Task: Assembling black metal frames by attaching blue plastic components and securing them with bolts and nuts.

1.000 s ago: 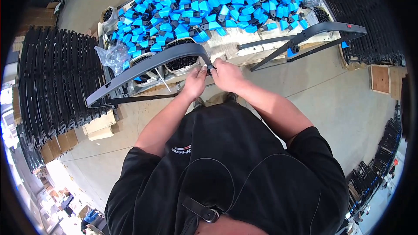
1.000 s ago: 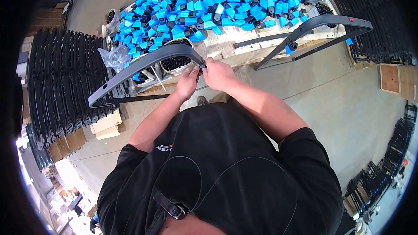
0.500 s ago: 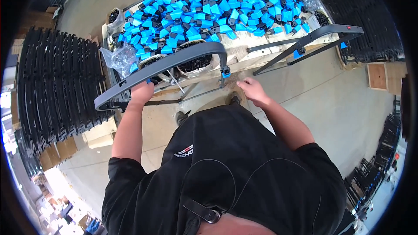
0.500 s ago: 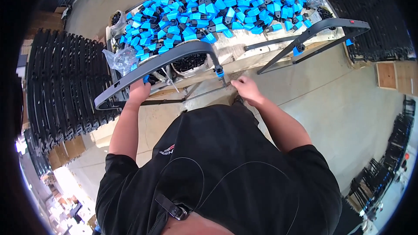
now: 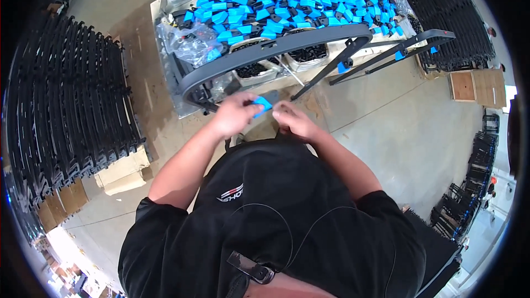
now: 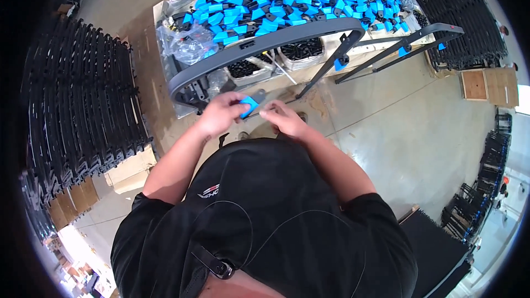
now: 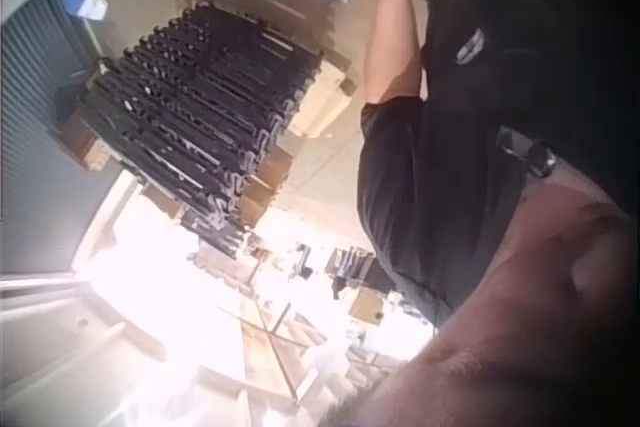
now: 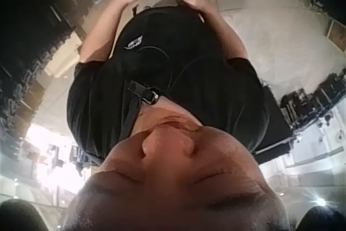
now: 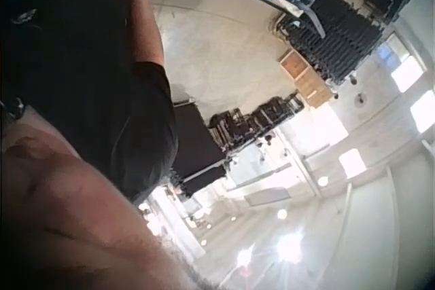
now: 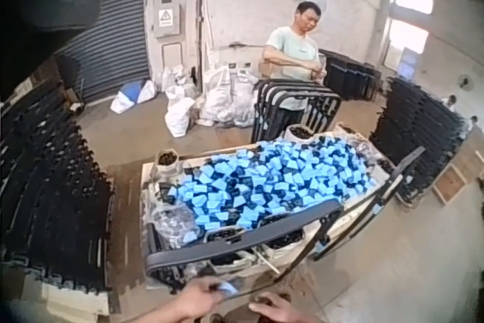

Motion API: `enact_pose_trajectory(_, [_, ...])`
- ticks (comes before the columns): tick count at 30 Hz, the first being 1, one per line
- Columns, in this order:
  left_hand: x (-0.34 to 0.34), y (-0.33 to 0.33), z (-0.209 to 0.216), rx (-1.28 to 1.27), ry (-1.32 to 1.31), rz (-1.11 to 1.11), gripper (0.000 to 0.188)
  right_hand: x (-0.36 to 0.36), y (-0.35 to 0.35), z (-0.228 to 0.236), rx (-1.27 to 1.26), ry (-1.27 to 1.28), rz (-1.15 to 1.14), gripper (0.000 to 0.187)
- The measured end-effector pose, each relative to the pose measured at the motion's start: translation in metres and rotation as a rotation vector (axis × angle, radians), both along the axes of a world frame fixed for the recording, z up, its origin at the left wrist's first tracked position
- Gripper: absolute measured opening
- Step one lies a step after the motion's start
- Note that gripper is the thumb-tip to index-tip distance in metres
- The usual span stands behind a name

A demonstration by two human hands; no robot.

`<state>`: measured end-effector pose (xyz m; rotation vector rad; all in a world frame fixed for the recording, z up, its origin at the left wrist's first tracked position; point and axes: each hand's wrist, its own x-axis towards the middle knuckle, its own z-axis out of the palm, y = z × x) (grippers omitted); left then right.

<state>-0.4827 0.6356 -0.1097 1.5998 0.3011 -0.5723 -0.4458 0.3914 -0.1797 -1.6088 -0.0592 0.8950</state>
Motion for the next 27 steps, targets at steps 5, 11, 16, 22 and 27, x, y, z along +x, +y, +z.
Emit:
enact_pose_trajectory(5, [-0.042, 0.006, 0.013, -0.207, -0.201, -0.025, 0.035, -0.008, 0.071, 0.03, 0.536, 0.456, 0.017, 0.036])
enact_pose_trajectory(11, [-0.081, 0.054, 0.028, 0.276, -0.616, -0.019, 0.045, -0.024, 0.106, 0.034, 0.901, 0.842, 0.036, 0.056])
enact_pose_trajectory(16, [-0.097, 0.068, 0.024, 0.596, -0.795, -0.045, 0.035, -0.038, 0.131, 0.042, 0.888, 0.999, 0.006, 0.061])
enact_pose_trajectory(22, [-0.107, 0.078, 0.019, 0.691, -0.623, -0.177, 0.024, -0.051, 0.147, 0.034, 0.742, 0.982, 0.034, 0.042])
enact_pose_trajectory(27, [-0.119, 0.09, -0.002, 0.673, -0.432, -0.055, 0.026, -0.055, 0.158, 0.03, 0.557, 0.802, 0.018, 0.033])
